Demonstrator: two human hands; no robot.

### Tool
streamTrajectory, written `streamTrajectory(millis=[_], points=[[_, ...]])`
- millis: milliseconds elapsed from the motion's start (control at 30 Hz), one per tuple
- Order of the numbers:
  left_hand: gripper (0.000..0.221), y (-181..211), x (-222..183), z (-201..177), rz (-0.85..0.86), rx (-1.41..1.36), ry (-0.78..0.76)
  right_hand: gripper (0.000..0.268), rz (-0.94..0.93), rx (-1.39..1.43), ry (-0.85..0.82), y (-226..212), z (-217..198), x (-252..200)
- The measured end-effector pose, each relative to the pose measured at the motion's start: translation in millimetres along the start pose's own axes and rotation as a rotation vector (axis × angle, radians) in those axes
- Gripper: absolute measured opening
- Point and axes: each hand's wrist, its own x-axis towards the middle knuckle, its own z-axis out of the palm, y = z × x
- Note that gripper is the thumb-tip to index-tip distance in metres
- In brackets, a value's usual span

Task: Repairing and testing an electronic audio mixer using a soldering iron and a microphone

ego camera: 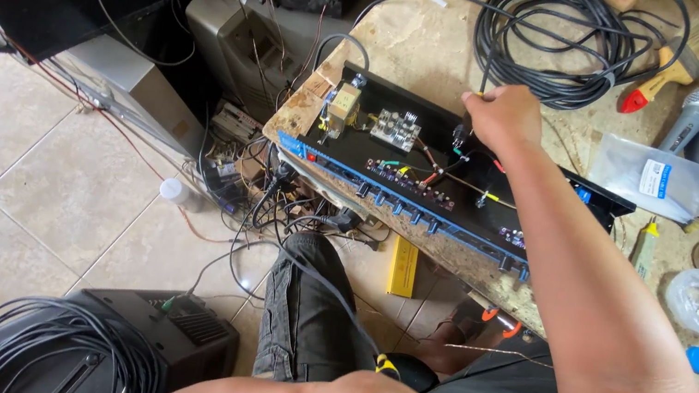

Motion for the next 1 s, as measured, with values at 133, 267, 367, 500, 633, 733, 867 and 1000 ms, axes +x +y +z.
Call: streamTrajectory(millis=[133,267,367,500,633,733,867,1000], points=[[0.028,28.9,-17.1,-6.1,0.365,-0.037,0.196,0.044,0.011,0.005,-0.013,-6.1,-5.1,-13.8],[0.040,22.9,-12.9,-0.3,0.460,-0.018,0.215,0.040,0.000,0.003,-0.011,-2.7,-1.9,-10.3],[0.036,19.0,-10.7,4.3,0.546,0.147,0.297,0.042,0.007,0.024,-0.010,-2.1,-2.0,-8.8],[0.026,25.7,-9.4,-4.3,0.579,0.392,0.450,0.041,0.031,0.045,-0.029,-6.0,-5.6,-13.1],[0.027,34.3,-7.4,-14.7,0.674,0.484,0.549,0.038,0.035,0.066,-0.028,-5.0,-4.9,-12.5],[0.027,33.3,-8.3,-14.3,0.639,0.487,0.542,0.043,0.034,0.054,-0.037,-3.5,-3.9,-8.4],[0.027,32.5,-8.3,-14.8,0.620,0.447,0.530,0.042,0.049,0.064,-0.046,-7.1,-6.4,-12.1],[0.026,31.4,-7.6,-15.0,0.654,0.523,0.553,0.042,0.045,0.047,-0.051,-5.5,-4.8,-9.9]])
